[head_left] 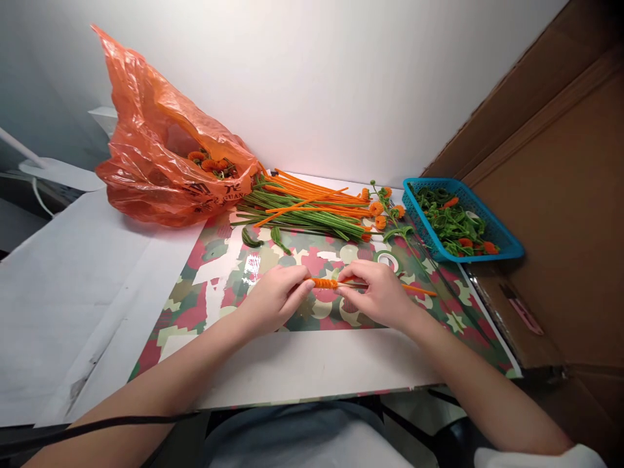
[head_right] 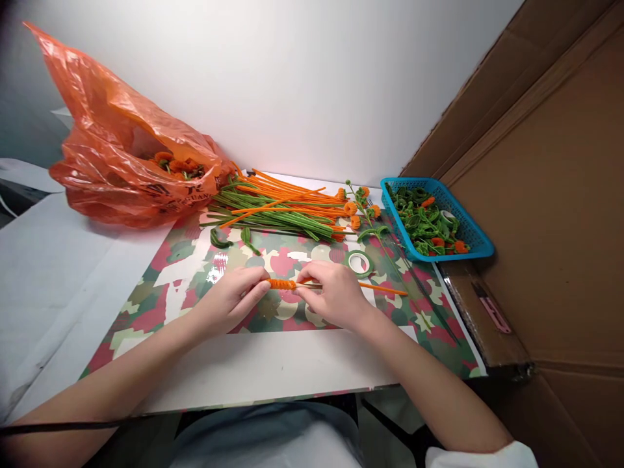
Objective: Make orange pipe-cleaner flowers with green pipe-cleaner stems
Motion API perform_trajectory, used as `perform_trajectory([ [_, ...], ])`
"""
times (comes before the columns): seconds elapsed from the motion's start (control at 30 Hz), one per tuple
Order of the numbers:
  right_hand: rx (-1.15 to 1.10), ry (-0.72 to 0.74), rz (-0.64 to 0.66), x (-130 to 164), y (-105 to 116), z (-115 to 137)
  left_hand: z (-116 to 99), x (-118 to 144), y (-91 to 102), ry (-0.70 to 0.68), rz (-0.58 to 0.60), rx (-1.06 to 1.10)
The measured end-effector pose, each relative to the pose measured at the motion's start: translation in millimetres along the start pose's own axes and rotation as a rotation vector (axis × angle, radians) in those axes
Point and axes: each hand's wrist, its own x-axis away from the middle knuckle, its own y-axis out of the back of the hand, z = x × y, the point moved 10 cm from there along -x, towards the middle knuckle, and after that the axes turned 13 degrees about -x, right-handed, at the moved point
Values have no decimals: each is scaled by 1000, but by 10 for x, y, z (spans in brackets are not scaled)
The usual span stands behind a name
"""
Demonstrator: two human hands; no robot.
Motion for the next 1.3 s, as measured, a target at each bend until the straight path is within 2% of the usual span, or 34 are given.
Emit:
perform_trajectory([
  [0.1, -46, -76, 49, 14, -20, -66, -36, 10, 36, -73, -42, -105],
  [0.2, -169, -192, 100, 45, -57, -173, -81, 46, 126, -144, -151, -138],
  [0.3, -285, -286, 156, 79, -103, -263, -117, 85, 255, -205, -249, -89],
  [0.43, -279, -300, 161, 93, -65, -305, -157, 97, 407, -268, -297, 33],
  [0.6, -333, -354, 187, 134, -84, -331, -174, 65, 387, -258, -240, 74],
  [0.73, -336, -371, 201, 135, -116, -287, -137, 75, 262, -213, -206, 85],
  [0.9, -57, -220, 176, 54, -90, -100, -175, 111, 73, -213, -174, 52],
  [1.07, 169, -125, 164, 8, -120, 26, -163, 83, -130, -76, -7, 17],
  [1.3, 286, 29, 210, -18, -228, 168, -166, 90, -183, 15, 103, 36],
])
